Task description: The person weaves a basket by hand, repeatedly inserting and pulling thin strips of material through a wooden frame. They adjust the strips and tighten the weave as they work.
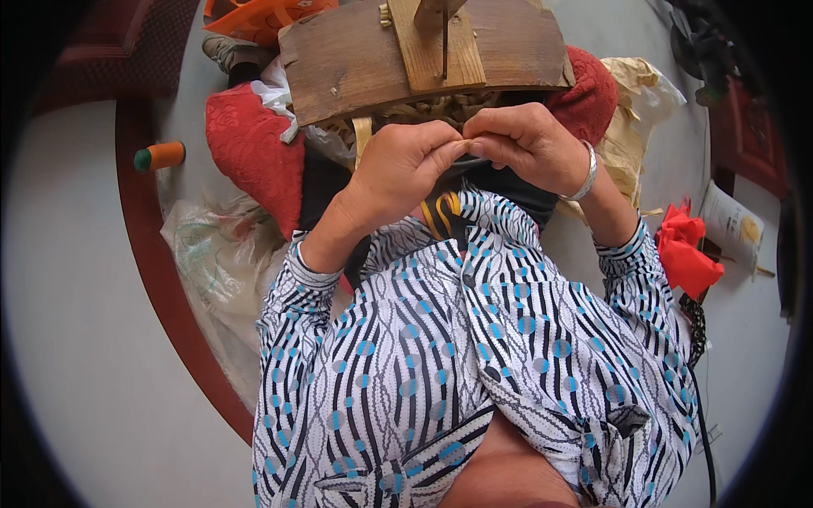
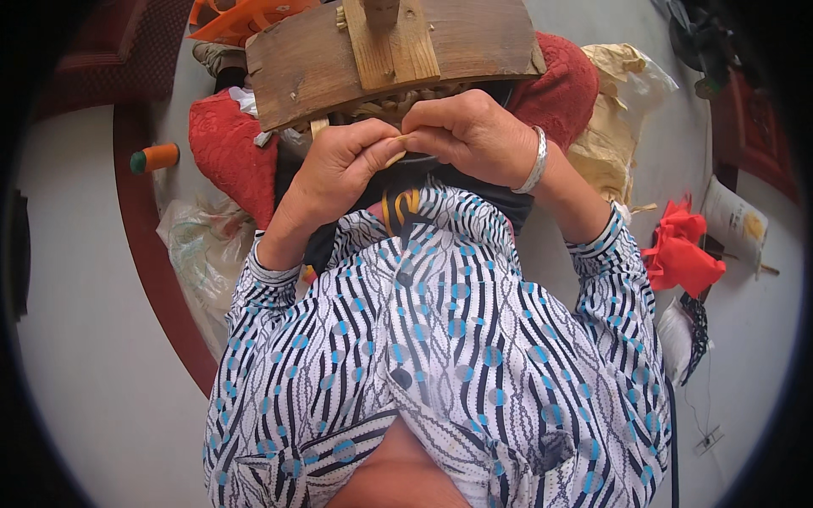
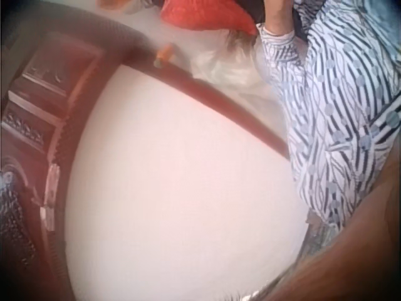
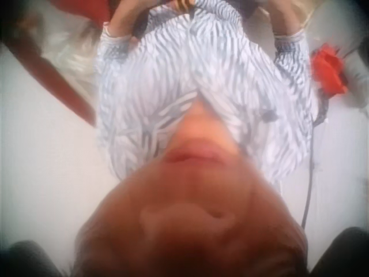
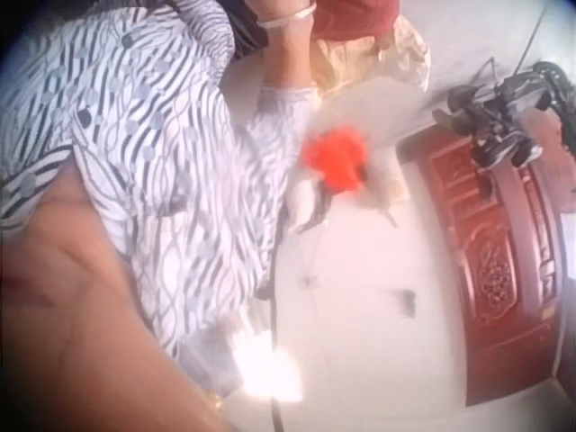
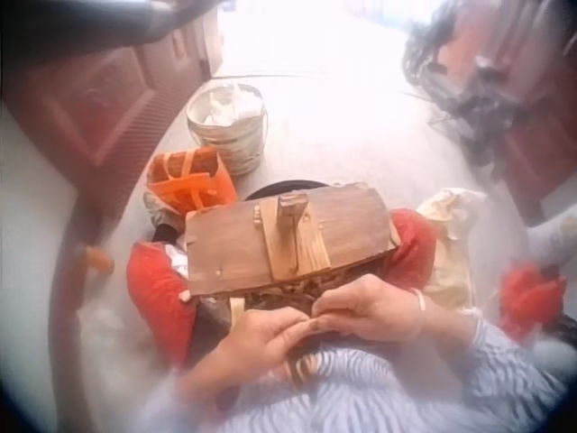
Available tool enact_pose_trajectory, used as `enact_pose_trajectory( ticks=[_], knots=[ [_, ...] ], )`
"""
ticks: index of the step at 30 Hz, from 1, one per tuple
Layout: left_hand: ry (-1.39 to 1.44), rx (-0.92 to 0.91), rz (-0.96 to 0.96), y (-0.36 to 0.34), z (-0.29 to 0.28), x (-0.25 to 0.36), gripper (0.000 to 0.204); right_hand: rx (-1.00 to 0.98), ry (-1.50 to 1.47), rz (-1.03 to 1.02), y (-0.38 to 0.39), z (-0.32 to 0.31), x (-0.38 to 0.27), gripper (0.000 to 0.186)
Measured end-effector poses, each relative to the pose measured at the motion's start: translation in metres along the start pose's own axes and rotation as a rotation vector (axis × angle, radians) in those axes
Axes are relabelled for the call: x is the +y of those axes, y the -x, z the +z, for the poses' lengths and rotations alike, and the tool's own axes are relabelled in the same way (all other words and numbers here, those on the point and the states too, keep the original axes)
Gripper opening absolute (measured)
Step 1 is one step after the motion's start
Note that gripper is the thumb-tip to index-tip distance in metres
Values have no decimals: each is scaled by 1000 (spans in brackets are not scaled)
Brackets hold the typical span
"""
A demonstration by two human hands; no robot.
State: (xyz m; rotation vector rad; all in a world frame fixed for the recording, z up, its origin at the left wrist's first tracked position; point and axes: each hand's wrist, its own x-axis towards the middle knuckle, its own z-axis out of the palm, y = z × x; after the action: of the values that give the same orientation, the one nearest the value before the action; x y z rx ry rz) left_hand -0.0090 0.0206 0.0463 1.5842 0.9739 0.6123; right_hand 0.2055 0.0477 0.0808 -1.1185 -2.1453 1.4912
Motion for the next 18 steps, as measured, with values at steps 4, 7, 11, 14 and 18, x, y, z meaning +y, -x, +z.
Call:
enact_pose_trajectory(
  ticks=[4,7,11,14,18],
  knots=[
    [212,-29,-42,-13,-10,-1,20,133,-101,61,-4,-9,5,14],
    [237,82,-38,-33,-28,-16,22,337,-42,8,-20,-10,24,13],
    [274,131,-15,-59,-43,-23,21,568,-38,-77,-42,-13,36,13],
    [256,151,8,-73,-48,-23,17,609,-34,-45,-47,-19,40,14],
    [238,164,-18,-85,-52,-26,13,613,-46,3,-53,-23,49,14]
  ],
)
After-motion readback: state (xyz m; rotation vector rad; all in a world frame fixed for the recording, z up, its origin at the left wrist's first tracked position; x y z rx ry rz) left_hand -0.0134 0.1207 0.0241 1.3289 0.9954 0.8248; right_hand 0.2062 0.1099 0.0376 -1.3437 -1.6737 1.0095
